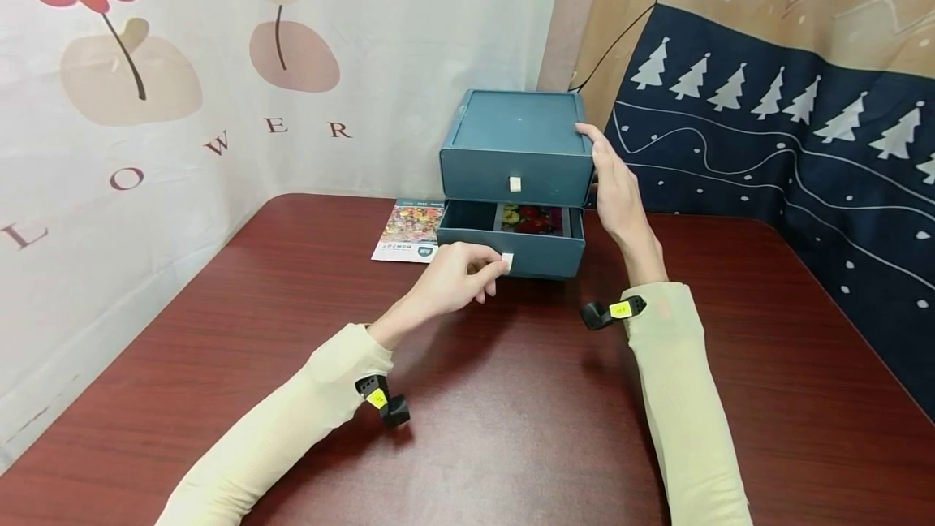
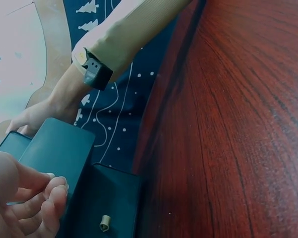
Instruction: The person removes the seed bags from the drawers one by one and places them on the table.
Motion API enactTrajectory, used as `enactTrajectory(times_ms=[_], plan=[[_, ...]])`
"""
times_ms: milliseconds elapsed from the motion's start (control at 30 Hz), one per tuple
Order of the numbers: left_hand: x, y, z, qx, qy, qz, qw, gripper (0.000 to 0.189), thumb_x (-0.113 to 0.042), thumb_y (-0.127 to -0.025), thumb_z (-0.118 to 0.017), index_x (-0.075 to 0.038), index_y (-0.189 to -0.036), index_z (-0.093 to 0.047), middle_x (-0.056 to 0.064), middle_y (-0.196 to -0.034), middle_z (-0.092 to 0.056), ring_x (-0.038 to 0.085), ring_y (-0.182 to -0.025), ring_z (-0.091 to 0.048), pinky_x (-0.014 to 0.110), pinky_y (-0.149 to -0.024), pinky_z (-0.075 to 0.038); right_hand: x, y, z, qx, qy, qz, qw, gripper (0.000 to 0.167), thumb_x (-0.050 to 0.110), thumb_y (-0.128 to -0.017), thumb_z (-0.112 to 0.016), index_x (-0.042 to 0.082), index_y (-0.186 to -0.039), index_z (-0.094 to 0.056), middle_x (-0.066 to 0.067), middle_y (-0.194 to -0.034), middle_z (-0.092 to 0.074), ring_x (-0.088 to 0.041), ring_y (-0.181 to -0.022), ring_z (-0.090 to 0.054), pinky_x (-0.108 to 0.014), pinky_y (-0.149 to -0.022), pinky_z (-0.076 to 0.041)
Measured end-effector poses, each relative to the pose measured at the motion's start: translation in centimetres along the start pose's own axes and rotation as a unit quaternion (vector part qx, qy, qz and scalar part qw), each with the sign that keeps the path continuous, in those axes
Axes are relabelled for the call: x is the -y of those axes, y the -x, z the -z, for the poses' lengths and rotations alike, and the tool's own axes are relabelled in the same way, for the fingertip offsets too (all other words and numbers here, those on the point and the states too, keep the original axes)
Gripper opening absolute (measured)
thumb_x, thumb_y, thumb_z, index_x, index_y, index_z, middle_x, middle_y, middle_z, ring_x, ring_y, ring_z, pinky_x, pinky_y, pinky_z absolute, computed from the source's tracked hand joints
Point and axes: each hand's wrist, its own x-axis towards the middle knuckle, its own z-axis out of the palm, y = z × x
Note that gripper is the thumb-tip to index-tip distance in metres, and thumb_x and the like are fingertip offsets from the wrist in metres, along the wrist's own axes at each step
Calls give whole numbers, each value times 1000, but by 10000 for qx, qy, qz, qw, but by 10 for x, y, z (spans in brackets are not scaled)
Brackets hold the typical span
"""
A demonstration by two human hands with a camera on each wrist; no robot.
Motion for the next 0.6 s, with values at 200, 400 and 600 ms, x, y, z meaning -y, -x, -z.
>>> enactTrajectory(times_ms=[200,400,600], plan=[[-1,3,-1,67,40,-34,10000,23,-24,-103,-60,-11,-87,-71,12,-71,-70,22,-60,-66,25,-55,-49,0,1,1,10,12,-16,10000,56,51,-107,-16,33,-155,-39,-5,-162,-33,-40,-135,-40,-71,-104,-33],[-3,6,0,19,-52,-63,10000,25,-24,-103,-60,-12,-86,-72,7,-68,-68,19,-58,-64,26,-53,-49,0,1,1,3,-7,19,10000,55,50,-108,-16,32,-155,-40,-5,-162,-33,-40,-135,-40,-70,-104,-33],[-4,8,-1,-8,-104,-137,9999,25,-25,-103,-60,-11,-86,-73,10,-70,-69,12,-55,-59,26,-52,-49,0,1,1,5,-17,34,10000,55,50,-108,-17,32,-155,-40,-5,-162,-33,-40,-135,-40,-70,-104,-33]])
